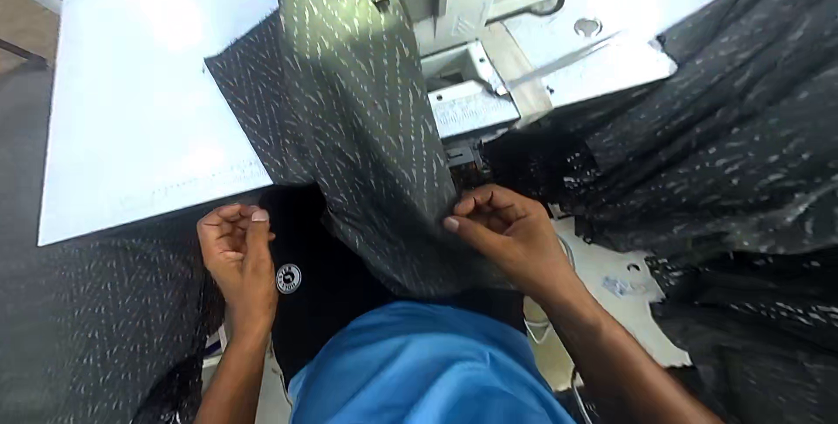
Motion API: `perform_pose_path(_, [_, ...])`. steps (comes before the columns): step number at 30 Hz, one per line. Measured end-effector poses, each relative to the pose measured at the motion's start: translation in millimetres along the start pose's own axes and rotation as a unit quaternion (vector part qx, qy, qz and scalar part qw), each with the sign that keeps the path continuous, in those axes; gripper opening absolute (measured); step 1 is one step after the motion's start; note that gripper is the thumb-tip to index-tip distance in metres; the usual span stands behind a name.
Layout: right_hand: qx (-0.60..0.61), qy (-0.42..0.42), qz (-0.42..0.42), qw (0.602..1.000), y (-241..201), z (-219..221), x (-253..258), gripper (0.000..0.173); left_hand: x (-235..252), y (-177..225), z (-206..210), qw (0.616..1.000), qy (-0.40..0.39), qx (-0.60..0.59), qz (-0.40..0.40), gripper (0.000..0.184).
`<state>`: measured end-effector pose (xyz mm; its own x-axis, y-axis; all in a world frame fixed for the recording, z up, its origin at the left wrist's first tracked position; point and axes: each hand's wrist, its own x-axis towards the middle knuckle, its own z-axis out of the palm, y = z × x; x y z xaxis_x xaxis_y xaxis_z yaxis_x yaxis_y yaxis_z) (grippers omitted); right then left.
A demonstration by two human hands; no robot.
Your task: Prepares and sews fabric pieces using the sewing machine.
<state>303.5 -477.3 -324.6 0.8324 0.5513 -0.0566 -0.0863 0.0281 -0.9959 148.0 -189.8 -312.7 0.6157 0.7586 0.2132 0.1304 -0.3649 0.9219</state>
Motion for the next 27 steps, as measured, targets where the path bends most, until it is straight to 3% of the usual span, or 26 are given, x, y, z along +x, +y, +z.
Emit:
perform_pose_path(2, [-0.018,0.019,-0.006,1.000,0,1,-9,0.016,-15,-7,12,0.997,-0.032,-0.038,-0.065,0.029])
perform_pose_path(4, [-0.021,0.034,-0.011,0.999,-1,1,-19,0.019,-19,-17,27,0.984,-0.072,-0.068,-0.146,0.044])
perform_pose_path(7, [-0.020,0.052,0.005,0.998,9,-5,-33,0.025,-14,-35,49,0.971,-0.093,-0.101,-0.197,0.057])
perform_pose_path(12, [-0.075,0.096,-0.013,0.993,13,-9,-46,0.016,-7,-45,65,0.964,-0.092,-0.183,-0.172,0.007])
perform_pose_path(14, [-0.122,0.106,-0.042,0.986,14,-10,-48,0.013,-11,-41,61,0.956,-0.094,-0.214,-0.176,0.011])
perform_pose_path(17, [-0.240,0.118,-0.123,0.956,21,-11,-50,0.013,-24,-30,49,0.960,-0.150,-0.170,-0.162,0.034])
perform_pose_path(20, [-0.335,0.110,-0.169,0.921,20,-10,-51,0.016,-38,-18,55,0.977,-0.162,-0.073,-0.115,0.011])
perform_pose_path(23, [-0.283,0.066,-0.140,0.947,17,-9,-46,0.011,-42,-19,54,0.984,-0.142,-0.056,-0.097,0.001])
perform_pose_path(27, [-0.213,-0.003,-0.054,0.975,31,-18,-24,0.012,-46,-23,44,0.983,-0.131,-0.068,-0.106,0.012])
